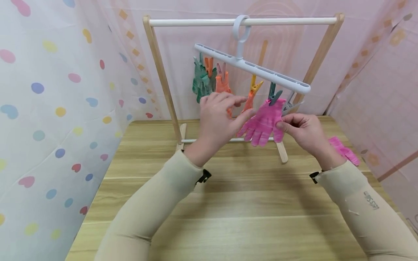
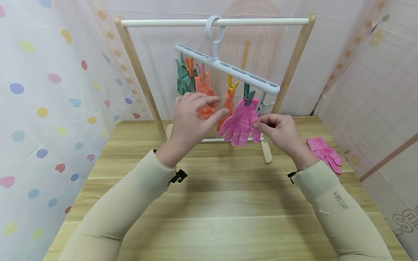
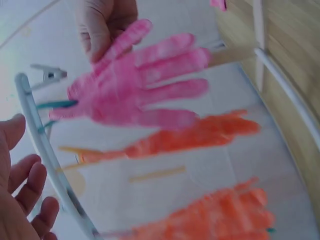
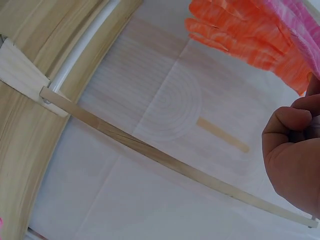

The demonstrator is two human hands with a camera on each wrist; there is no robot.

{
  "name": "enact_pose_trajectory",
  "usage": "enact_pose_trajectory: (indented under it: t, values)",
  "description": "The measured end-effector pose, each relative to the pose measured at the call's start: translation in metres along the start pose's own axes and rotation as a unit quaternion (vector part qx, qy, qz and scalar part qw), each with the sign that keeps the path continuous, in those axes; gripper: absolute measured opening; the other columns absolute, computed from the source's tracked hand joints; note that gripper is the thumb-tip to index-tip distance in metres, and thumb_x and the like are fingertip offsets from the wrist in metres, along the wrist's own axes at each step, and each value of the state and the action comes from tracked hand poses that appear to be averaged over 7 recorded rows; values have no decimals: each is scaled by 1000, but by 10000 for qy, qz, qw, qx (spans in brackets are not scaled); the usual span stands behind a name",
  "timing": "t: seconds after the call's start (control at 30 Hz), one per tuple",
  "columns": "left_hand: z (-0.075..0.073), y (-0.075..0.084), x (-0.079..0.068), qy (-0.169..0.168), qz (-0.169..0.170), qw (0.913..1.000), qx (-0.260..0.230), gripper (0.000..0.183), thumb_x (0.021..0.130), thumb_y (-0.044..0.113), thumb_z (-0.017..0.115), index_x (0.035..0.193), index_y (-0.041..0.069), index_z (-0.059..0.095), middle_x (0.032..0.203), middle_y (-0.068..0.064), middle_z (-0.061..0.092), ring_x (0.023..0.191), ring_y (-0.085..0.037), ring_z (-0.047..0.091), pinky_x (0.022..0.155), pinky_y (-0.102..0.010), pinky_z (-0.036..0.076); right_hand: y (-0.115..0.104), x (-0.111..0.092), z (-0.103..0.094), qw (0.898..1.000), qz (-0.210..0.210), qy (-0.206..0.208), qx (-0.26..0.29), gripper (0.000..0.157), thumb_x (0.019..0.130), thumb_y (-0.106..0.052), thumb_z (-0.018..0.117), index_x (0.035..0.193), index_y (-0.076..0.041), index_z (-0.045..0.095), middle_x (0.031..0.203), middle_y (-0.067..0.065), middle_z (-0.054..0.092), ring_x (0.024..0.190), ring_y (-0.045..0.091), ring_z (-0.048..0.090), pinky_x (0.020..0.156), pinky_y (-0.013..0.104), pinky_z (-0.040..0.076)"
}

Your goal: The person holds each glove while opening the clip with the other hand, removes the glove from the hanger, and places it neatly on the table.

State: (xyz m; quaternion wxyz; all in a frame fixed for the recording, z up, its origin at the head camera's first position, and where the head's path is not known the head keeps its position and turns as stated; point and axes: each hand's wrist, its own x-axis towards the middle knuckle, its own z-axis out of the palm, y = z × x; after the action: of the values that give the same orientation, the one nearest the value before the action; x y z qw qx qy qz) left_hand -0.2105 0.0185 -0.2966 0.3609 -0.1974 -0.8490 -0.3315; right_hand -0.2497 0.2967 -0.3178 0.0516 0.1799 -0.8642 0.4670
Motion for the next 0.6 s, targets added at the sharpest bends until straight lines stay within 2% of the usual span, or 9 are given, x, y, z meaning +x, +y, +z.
enact_pose_trajectory:
  t: [0.13,0.27,0.43,0.6]
  values:
    - [12,18,19,114,-82,9983,569,49,91,61,80,120,21,83,94,3,75,98,-20,61,99,-46,38,1,1,0,9999,-150,-58,61,18,100,-15,77,106,1,80,79,-24,74,66,2,53,61,21,43]
    - [23,28,31,4,-393,9952,901,55,90,68,76,124,26,82,89,5,70,95,-19,57,98,-45,35,2,1,0,9995,-254,-95,130,15,99,-14,78,104,0,81,79,-25,74,67,0,54,63,20,45]
    - [32,38,41,-231,-828,9917,952,57,88,72,75,126,30,81,85,7,66,92,-15,52,97,-43,33,1,1,0,9994,-309,-81,163,11,98,-12,79,101,-3,82,79,-25,74,68,-2,56,64,19,46]
    - [38,44,48,-429,-1103,9895,831,55,89,72,74,126,31,81,85,8,66,91,-14,50,95,-42,33,3,2,-2,9994,-292,-55,152,8,98,-13,79,100,-7,84,80,-27,74,68,-2,55,63,18,45]
